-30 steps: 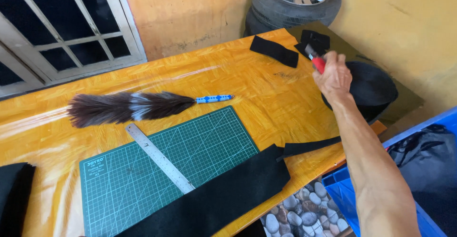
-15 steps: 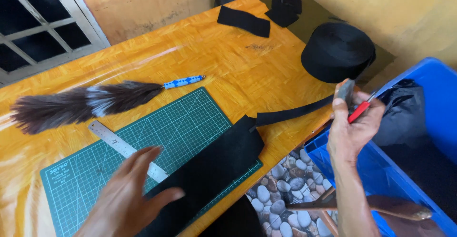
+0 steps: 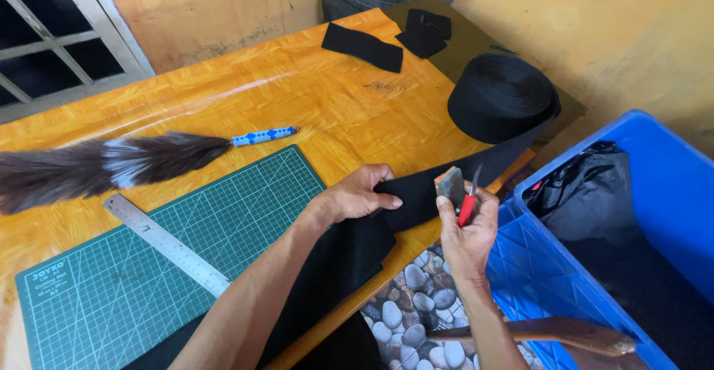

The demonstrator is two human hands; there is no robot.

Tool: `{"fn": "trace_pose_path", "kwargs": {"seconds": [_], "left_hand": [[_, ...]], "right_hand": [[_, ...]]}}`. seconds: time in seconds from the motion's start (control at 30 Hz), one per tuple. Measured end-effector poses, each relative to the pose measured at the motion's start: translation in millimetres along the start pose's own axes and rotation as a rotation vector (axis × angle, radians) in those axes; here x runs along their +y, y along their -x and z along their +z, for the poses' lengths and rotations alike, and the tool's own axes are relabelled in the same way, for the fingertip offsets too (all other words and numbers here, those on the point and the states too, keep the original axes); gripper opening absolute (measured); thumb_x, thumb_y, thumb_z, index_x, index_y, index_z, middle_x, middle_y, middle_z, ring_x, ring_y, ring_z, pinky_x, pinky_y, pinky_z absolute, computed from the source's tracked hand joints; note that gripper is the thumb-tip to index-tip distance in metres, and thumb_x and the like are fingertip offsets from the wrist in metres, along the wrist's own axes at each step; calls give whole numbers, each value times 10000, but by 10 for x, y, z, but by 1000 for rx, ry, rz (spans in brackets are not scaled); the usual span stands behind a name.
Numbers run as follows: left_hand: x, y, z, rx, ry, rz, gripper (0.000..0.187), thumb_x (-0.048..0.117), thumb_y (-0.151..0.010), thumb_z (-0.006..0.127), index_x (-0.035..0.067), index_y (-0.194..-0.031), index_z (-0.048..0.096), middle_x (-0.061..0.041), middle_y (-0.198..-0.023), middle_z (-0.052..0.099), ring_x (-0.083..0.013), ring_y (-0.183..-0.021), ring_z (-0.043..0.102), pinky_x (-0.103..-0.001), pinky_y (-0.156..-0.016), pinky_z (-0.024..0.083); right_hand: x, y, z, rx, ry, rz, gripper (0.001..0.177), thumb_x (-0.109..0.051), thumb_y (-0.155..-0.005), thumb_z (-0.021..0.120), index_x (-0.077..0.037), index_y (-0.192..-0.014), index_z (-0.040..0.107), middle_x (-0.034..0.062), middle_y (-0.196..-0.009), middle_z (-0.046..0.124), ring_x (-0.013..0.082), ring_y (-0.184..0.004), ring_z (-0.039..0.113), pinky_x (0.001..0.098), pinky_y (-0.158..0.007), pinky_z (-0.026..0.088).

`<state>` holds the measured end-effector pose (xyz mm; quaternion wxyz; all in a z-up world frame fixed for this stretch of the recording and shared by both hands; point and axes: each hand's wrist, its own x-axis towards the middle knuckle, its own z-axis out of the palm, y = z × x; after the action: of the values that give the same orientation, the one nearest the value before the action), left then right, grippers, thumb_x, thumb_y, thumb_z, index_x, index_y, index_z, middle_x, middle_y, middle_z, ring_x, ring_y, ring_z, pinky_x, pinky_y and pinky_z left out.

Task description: The person measures and cuts black fabric strips on a green cutting mat using a metal ruler and a red utility knife. They repeatedly align the ruler, cut the fabric, and use a feather duster to brush away debris between cuts.

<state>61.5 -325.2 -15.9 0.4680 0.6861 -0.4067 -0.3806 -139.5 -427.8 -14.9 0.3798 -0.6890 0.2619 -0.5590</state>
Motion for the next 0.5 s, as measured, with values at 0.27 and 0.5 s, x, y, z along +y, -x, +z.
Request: {"fn": "trace_pose_path", "kwargs": {"seconds": [0.27,0.5], "left_hand": [[-28,-29,-95,-37,55,-149,560,293,-761,905,24,-1192,667,-182,-1034,684,-273,-987,686,-349,-769,607],[395,361,-212,213,-336,-267,809,442,-664,953,103,-1305,595,-168,-1215,689,-324,-1187,687,-430,-960,581]], "right_hand": [[116,-242,209,-222,342,87,503,-254,-781,912,-132,-1210,679,154,-1084,732,376,-971,713,458,-801,567],[390,-247,298,-457,544,-62,416,-312,-809,870,-161,-1154,693,92,-1106,703,399,-996,708,489,-808,589]]}}
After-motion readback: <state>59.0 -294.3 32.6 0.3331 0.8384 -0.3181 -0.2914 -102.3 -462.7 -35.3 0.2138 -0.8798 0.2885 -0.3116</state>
